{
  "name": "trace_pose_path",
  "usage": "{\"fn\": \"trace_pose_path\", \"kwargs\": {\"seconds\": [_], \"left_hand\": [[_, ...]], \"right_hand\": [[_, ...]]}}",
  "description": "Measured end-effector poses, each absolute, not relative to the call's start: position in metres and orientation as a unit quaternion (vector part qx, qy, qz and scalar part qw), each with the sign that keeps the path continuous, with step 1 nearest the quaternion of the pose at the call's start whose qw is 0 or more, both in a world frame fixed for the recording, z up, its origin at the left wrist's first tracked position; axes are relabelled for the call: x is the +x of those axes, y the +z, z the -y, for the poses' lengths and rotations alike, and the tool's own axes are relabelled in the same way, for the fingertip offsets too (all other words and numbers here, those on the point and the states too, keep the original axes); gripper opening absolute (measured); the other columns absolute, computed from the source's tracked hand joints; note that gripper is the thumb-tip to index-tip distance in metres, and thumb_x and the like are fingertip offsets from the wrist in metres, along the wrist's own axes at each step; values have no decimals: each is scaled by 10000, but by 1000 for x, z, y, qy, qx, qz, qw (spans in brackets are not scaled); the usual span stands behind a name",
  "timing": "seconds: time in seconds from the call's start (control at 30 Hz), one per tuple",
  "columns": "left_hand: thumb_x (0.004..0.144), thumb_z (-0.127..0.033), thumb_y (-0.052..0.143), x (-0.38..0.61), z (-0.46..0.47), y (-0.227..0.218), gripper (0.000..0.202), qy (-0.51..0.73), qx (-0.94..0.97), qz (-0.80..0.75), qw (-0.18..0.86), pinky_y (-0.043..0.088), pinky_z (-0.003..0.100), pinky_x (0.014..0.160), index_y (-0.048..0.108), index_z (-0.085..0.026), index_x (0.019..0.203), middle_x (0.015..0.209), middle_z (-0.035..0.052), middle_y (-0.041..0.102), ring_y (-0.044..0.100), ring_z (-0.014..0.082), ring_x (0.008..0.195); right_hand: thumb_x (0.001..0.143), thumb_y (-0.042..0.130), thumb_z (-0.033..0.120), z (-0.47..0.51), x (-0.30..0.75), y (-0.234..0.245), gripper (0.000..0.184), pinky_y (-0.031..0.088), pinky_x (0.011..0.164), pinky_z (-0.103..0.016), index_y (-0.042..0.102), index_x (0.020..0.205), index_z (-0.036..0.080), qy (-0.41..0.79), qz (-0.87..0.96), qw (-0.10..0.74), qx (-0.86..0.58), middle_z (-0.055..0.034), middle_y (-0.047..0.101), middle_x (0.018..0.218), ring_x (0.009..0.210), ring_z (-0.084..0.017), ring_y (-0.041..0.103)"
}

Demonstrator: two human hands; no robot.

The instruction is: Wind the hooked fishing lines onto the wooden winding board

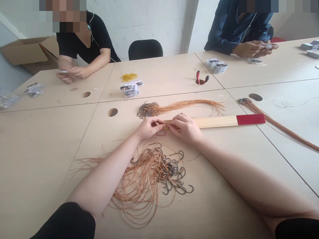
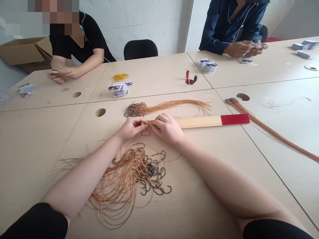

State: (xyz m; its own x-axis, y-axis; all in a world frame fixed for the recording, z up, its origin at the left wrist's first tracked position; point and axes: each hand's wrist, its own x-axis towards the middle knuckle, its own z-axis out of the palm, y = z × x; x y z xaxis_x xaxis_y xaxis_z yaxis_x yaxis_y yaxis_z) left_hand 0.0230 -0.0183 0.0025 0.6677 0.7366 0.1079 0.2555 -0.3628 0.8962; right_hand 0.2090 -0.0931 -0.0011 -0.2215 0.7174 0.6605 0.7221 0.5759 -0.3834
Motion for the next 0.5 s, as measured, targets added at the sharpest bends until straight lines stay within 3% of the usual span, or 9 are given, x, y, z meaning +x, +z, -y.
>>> {"fn": "trace_pose_path", "kwargs": {"seconds": [0.5], "left_hand": [[716,-304,677,22,19,6,165,281,763,-298,499,432,257,573,717,-157,779,752,55,658,541,120,639]], "right_hand": [[864,519,213,94,209,-1,126,476,714,-324,641,832,205,-4,775,434,-459,-53,579,791,779,-170,507]]}}
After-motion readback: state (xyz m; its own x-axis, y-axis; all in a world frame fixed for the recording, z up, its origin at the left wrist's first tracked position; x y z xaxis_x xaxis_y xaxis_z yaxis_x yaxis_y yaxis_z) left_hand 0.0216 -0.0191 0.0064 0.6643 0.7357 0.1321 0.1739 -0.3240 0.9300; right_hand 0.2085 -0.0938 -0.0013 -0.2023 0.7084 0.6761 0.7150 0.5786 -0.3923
